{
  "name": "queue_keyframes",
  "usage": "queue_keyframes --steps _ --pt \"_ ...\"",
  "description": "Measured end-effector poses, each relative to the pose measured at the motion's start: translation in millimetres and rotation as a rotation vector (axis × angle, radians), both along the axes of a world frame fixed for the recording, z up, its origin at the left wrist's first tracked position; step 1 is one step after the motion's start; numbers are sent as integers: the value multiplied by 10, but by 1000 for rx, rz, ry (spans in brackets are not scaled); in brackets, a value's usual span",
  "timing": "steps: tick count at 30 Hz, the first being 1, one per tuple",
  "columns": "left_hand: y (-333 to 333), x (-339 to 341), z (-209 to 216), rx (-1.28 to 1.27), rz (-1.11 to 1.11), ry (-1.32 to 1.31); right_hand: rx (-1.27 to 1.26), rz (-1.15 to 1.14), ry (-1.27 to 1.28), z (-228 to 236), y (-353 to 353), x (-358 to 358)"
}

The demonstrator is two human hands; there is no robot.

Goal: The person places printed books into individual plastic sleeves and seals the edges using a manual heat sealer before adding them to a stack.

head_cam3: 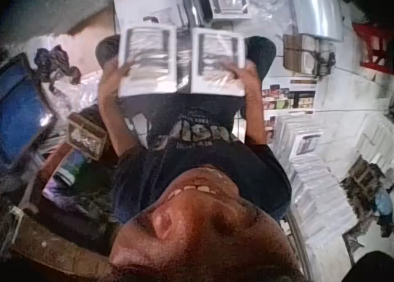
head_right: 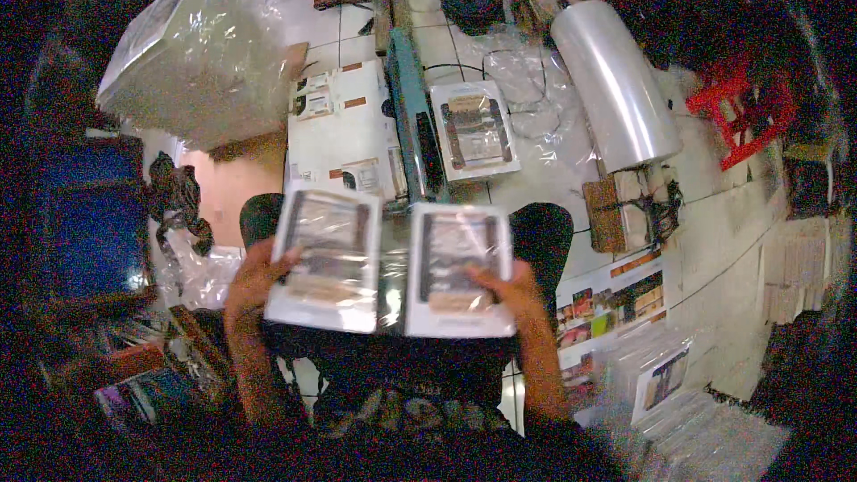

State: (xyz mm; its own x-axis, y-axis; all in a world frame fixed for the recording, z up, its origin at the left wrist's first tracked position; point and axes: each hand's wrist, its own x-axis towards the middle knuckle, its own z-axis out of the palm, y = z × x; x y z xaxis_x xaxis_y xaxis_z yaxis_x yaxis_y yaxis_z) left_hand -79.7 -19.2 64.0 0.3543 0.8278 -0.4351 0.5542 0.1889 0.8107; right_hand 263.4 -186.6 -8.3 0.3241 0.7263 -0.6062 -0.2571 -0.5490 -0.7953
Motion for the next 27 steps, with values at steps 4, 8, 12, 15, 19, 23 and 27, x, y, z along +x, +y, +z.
queue_keyframes --steps 4,8,12,15,19,23,27 --pt "250 596 -643 -175 6 -255 68 95 -321 -196 424 885" --pt "861 964 -961 -133 74 -311 191 111 -397 -469 1267 1315" --pt "1352 1144 -1161 -100 177 -469 299 122 -293 -558 1998 1465" --pt "1527 1158 -1226 -174 257 -456 297 154 -243 -551 2280 1517" --pt "1556 1138 -1359 -122 235 -393 298 200 -258 -647 2368 1582" --pt "1603 1163 -1542 -121 257 -493 256 196 -169 -675 2401 1580" --pt "1652 1164 -1621 -96 253 -436 147 194 -1085 -280 2439 1271"
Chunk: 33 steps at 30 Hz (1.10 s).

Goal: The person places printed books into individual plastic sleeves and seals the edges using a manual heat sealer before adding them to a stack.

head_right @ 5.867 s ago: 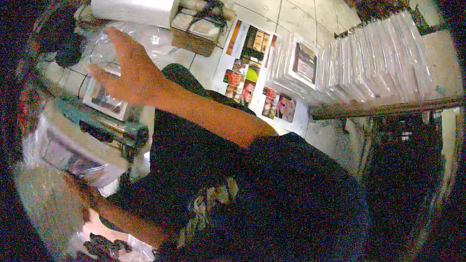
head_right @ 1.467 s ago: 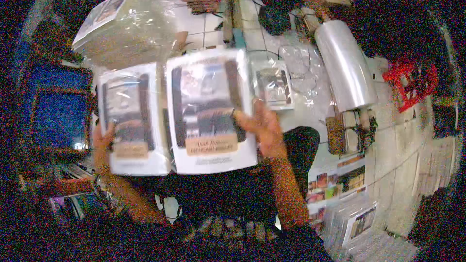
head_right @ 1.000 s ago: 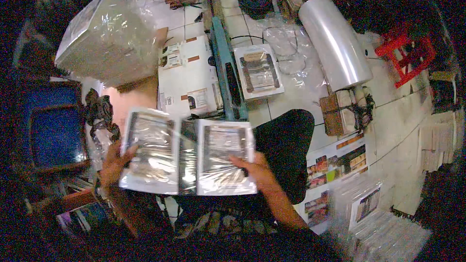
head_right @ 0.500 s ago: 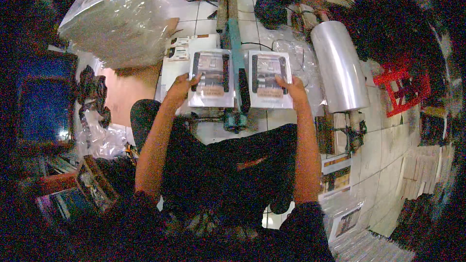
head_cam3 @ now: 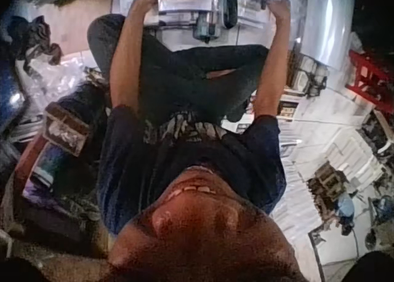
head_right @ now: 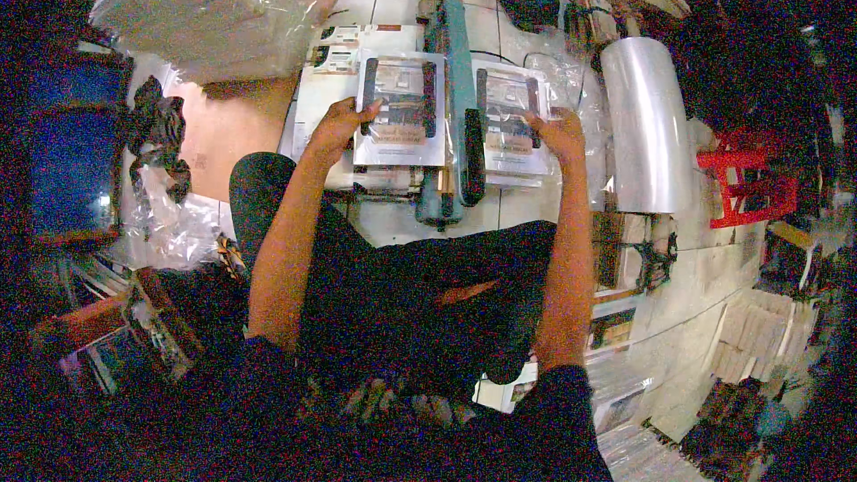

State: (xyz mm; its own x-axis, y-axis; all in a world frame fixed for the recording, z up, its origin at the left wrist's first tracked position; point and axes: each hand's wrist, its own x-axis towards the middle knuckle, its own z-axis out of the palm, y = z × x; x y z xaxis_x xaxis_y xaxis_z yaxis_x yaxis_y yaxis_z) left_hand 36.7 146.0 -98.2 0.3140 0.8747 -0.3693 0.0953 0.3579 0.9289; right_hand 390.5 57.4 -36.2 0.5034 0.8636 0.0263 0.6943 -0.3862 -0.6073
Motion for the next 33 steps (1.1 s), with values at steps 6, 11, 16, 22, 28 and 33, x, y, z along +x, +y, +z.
queue_keyframes --steps 6,11,16,22,28,33 --pt "-75 16 143 -1 9 98 350 243 83 730 -388 -1265" --pt "-107 33 261 64 31 101 142 135 -78 530 -523 -1708" --pt "-123 32 372 33 -56 220 104 117 -144 6 -607 -1705" --pt "-207 172 368 123 144 251 274 178 -188 -221 -630 -1636" --pt "-199 193 287 234 139 274 268 143 -137 -183 -626 -1652" --pt "-281 -14 631 334 230 -123 269 99 -10 43 -608 -1679"
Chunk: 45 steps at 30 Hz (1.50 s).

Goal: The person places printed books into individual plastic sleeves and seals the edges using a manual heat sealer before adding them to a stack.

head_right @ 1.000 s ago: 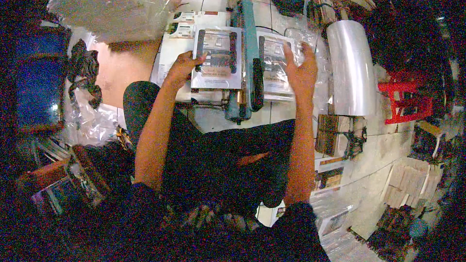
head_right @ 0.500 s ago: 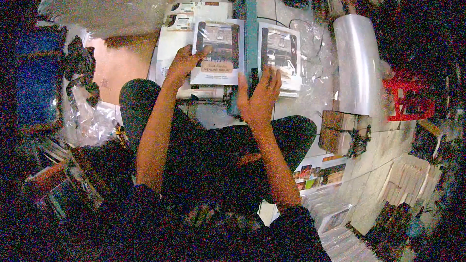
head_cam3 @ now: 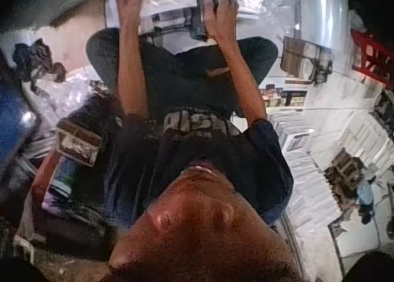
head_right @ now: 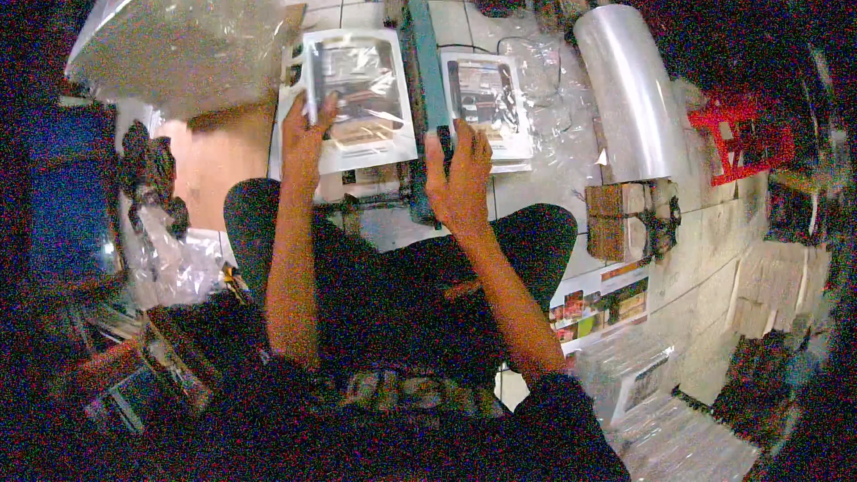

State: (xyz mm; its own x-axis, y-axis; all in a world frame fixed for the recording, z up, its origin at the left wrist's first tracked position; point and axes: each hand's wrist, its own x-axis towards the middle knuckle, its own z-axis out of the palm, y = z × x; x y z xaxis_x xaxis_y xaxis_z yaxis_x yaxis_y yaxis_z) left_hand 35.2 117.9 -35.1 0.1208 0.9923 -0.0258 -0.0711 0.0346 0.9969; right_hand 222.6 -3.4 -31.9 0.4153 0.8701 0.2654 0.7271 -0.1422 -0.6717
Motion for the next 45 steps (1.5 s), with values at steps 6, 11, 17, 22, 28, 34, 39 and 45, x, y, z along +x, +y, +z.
queue_keyframes --steps 6,11,17,22,28,34,39,45 --pt "-59 -190 150 -58 -290 -692 93 -8 203 758 70 4" --pt "-195 -92 -100 -111 -196 -509 203 207 541 1344 -335 -169" --pt "-638 128 208 -142 -730 -228 324 -174 514 1208 -1050 285" --pt "-397 161 312 -64 -715 -359 98 -931 280 1258 -2766 1401" --pt "69 -216 33 -142 -417 -701 -118 -1287 43 1470 -4963 2171" --pt "203 -281 -47 -178 -643 -911 -128 -1357 -48 1241 -5946 2371" --pt "136 -133 57 -179 -931 -1068 -347 -1025 -98 1911 -5428 2462" --pt "-22 -63 199 -225 -148 -636 -405 -970 7 2080 -5081 2710"
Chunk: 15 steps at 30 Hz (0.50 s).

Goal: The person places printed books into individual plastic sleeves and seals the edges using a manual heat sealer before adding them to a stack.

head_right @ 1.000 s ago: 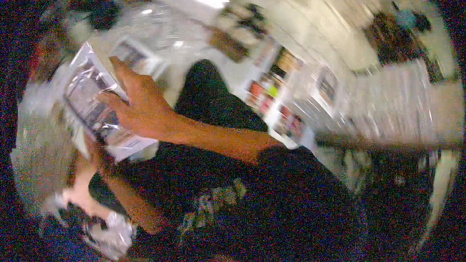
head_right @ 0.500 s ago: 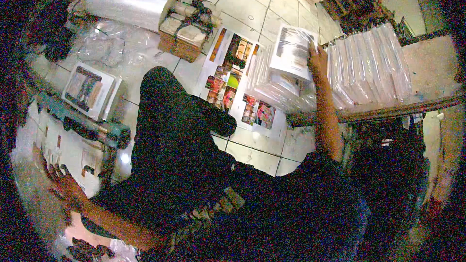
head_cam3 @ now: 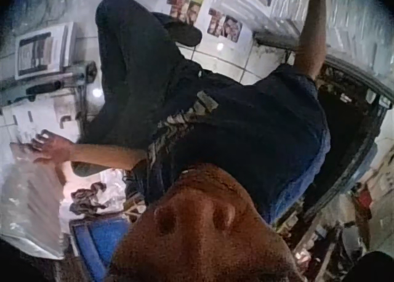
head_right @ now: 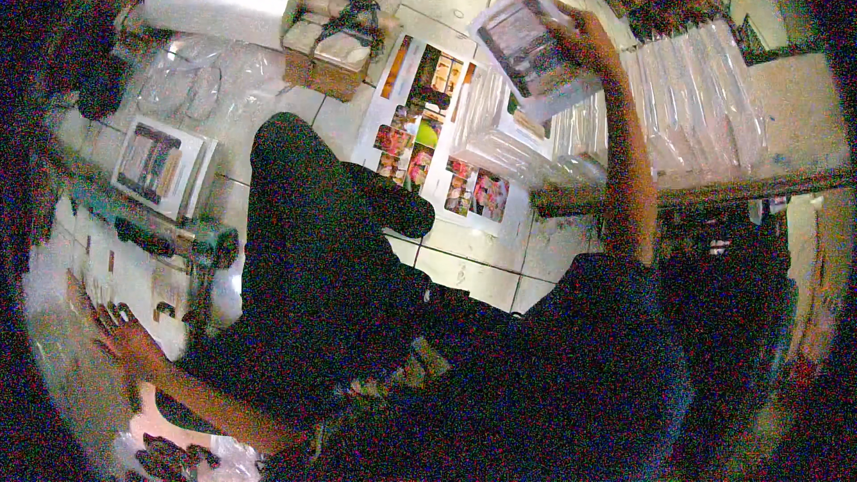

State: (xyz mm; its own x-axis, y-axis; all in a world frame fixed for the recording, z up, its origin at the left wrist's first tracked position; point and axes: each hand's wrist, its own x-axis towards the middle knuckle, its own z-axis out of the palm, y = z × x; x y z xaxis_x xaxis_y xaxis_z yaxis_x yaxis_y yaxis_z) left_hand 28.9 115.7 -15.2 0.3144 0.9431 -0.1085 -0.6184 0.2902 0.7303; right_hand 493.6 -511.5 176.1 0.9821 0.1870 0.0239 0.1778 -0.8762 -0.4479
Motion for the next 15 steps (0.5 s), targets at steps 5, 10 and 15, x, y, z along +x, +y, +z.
queue_keyframes --steps 5,10,15 --pt "-8 -12 74 22 54 42 15 -384 -189 -625 -545 -113" --pt "118 -82 -72 19 33 -10 -18 -508 -179 -972 -1005 -332" --pt "310 -267 -293 133 -323 -299 -884 -326 -90 -1215 -677 -389"
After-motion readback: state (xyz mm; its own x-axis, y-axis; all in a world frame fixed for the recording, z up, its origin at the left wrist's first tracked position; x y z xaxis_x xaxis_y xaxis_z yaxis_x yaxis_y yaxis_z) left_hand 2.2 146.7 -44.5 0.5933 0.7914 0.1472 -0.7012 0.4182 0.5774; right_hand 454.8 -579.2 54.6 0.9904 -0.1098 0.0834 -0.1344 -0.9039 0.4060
